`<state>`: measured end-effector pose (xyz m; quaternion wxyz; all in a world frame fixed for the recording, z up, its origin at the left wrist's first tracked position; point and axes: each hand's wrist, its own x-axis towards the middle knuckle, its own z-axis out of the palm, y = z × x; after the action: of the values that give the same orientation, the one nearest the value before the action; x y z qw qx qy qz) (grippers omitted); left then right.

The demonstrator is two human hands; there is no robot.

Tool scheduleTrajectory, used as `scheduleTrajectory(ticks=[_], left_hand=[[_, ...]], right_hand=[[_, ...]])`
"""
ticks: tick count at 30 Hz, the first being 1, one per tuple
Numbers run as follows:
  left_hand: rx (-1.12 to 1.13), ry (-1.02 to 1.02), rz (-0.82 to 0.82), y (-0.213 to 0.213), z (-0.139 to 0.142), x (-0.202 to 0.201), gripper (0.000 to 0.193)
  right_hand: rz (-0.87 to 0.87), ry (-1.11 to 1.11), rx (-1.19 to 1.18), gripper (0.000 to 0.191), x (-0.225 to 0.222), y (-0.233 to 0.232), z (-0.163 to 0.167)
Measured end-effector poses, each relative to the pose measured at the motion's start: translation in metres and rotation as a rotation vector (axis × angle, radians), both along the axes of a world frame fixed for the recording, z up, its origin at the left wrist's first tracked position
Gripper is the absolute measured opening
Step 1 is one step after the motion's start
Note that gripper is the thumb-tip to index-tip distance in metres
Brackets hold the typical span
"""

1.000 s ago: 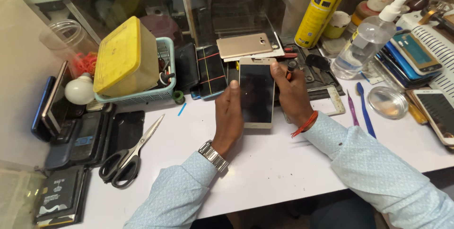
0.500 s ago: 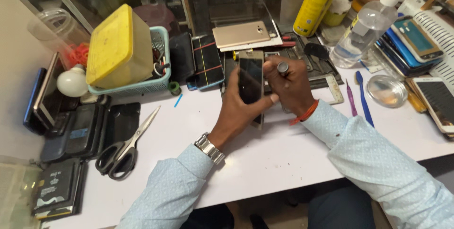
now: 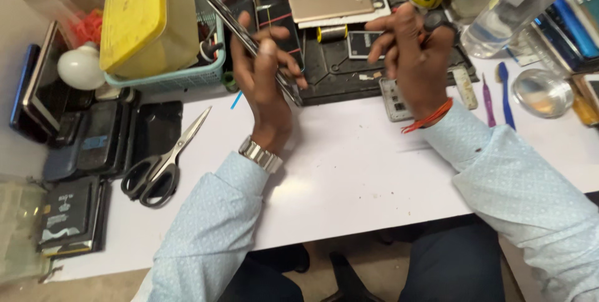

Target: The person disassembles a smartphone at a repair workbench, using a screwdriver to unscrew and pry off the back cover and remove the battery. They work on the exposed motherboard, then reattach the cover and press the screen assembly back onto the phone body.

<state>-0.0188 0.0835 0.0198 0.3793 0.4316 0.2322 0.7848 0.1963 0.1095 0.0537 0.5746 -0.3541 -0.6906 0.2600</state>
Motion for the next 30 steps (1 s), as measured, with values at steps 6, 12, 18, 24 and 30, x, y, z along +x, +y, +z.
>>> scheduleTrajectory(ticks=[6, 12, 18, 24, 30], left_hand=[[0.1, -0.122, 0.082, 0.02, 0.0, -0.031, 0.064], [0.142, -0.174, 0.12, 0.029, -0.004, -0.041, 0.063], [0.153, -0.067, 0.126, 0.027, -0.01, -0.039, 0.066], [0.195, -0.041, 0.095, 0.027, -0.015, -0.036, 0.066], [0.194, -0.031, 0.063, 0.027, -0.02, -0.035, 0.061]], right_hand=[[0.061, 0.077, 0.052, 0.061, 0.004, 0.004, -0.006], [0.084, 0.03, 0.098, 0.068, 0.007, 0.003, -0.011], [0.101, 0.002, 0.163, 0.067, 0.007, 0.005, -0.013], [0.067, 0.0, 0.126, 0.068, 0.005, 0.003, -0.012], [0.079, 0.018, 0.136, 0.066, 0.003, 0.0, -0.007]])
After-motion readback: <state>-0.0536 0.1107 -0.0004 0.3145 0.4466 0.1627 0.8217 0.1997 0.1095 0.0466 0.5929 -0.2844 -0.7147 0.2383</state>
